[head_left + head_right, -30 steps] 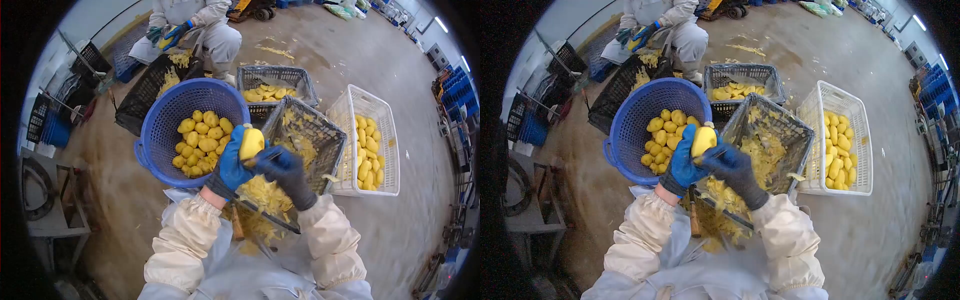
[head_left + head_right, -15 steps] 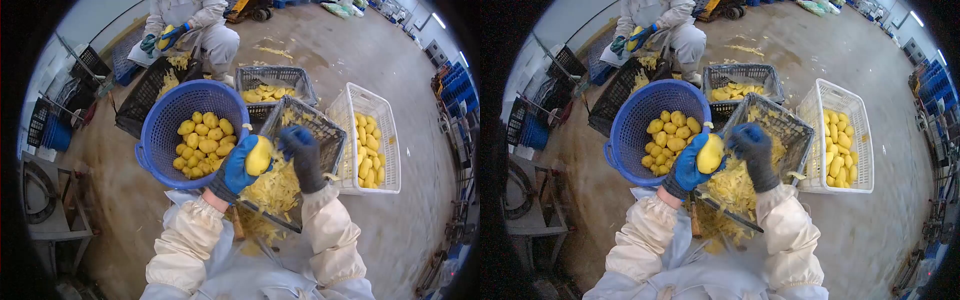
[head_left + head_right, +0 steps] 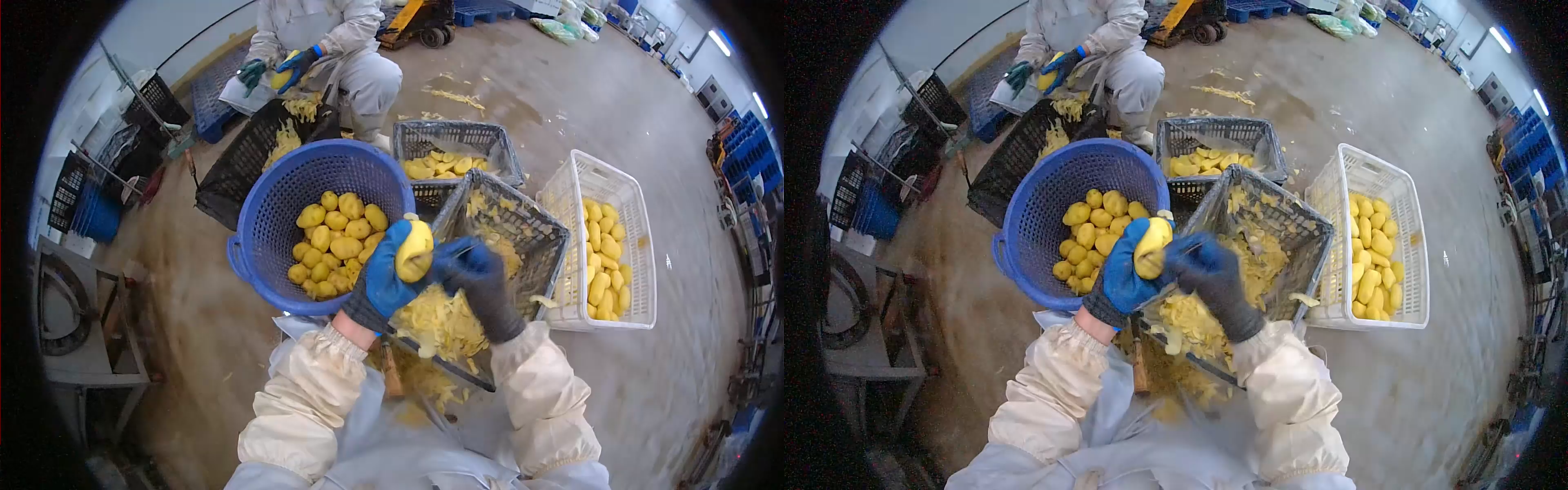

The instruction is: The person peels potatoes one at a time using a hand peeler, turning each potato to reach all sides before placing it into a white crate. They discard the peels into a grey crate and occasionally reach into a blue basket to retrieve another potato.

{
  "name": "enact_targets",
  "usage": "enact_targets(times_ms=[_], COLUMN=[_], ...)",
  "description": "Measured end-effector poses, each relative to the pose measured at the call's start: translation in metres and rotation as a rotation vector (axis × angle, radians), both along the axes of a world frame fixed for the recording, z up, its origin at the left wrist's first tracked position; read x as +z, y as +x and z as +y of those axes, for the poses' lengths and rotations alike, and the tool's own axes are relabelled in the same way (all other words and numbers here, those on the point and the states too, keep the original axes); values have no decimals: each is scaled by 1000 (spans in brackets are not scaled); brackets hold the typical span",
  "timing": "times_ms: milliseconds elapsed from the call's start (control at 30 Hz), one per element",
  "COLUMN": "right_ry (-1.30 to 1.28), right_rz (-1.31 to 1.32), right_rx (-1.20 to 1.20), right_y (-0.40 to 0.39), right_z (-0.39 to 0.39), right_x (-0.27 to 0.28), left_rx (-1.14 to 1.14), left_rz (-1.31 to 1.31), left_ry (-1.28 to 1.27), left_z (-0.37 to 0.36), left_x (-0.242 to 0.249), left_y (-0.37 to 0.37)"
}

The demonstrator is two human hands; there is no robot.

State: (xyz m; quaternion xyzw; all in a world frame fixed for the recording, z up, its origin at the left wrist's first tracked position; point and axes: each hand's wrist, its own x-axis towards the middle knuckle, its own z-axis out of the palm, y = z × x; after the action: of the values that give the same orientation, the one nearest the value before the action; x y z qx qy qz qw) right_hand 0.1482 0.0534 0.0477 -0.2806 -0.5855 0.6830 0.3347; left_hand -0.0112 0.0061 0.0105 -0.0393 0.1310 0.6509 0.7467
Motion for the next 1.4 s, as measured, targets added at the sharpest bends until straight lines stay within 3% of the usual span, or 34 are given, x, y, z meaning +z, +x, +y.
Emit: enact_targets(times_ms=[33, 100, 133, 233, 333, 367, 433, 500, 567, 600, 633, 733, 900, 1000, 1100, 1167, 1233, 1300, 1367, 1400], right_ry=[-66, -136, -50, -67, -139, -145, -64, -32, 68, 292, 287, 70, 107, 50, 3, 86, -41, 31, 20, -1], right_rz=[-57, 46, -63, 28, 27, 24, 134, 72, -40, -103, -104, 58, -48, 23, 70, -118, -109, 21, 123, 63], right_rx=[50, -157, -386, -357, -55, -56, -320, -302, -123, -119, -120, -438, -95, -444, -289, -78, -230, -441, -376, -198], right_y=[-4, 2, 9, 22, 6, 9, 17, 8, -8, -12, -10, 1, -15, -4, 1, -12, -5, 13, 15, 8], right_z=[-8, 21, 35, 50, 9, 16, 37, 19, -14, -19, -14, 26, -17, 21, 19, -11, 13, 45, 43, 23], right_x=[4, 1, 5, 1, 14, 8, 0, 6, -11, -22, -26, -15, -20, -12, -8, -9, -9, -7, -11, -11], left_rx=[-2, 68, -190, -193, -13, -14, 113, 159, 65, 60, 58, 225, 189, 185, 241, 128, 126, 182, 165, 105], left_rz=[2, 794, 226, 290, 330, 328, 135, 131, 36, 27, 27, -19, 13, 34, 125, 183, 177, 241, 215, 166], left_ry=[0, 26, 121, 138, 119, 114, -103, -135, -7, -2, -6, -81, -38, -49, -101, 41, 48, -27, -58, -23], left_z=[-5, -21, -12, -11, -4, -4, -4, -2, 1, 0, 0, 0, 4, 1, 2, 4, 3, -1, 0, 2], left_x=[0, 26, 6, 9, 0, -1, 2, -2, -19, -19, -19, -14, -22, -18, -12, -17, -16, 0, 2, 0], left_y=[2, 15, 4, -1, 2, 3, 6, 4, -2, -4, -4, -1, -4, 0, 0, -3, 5, 10, 5, 2])
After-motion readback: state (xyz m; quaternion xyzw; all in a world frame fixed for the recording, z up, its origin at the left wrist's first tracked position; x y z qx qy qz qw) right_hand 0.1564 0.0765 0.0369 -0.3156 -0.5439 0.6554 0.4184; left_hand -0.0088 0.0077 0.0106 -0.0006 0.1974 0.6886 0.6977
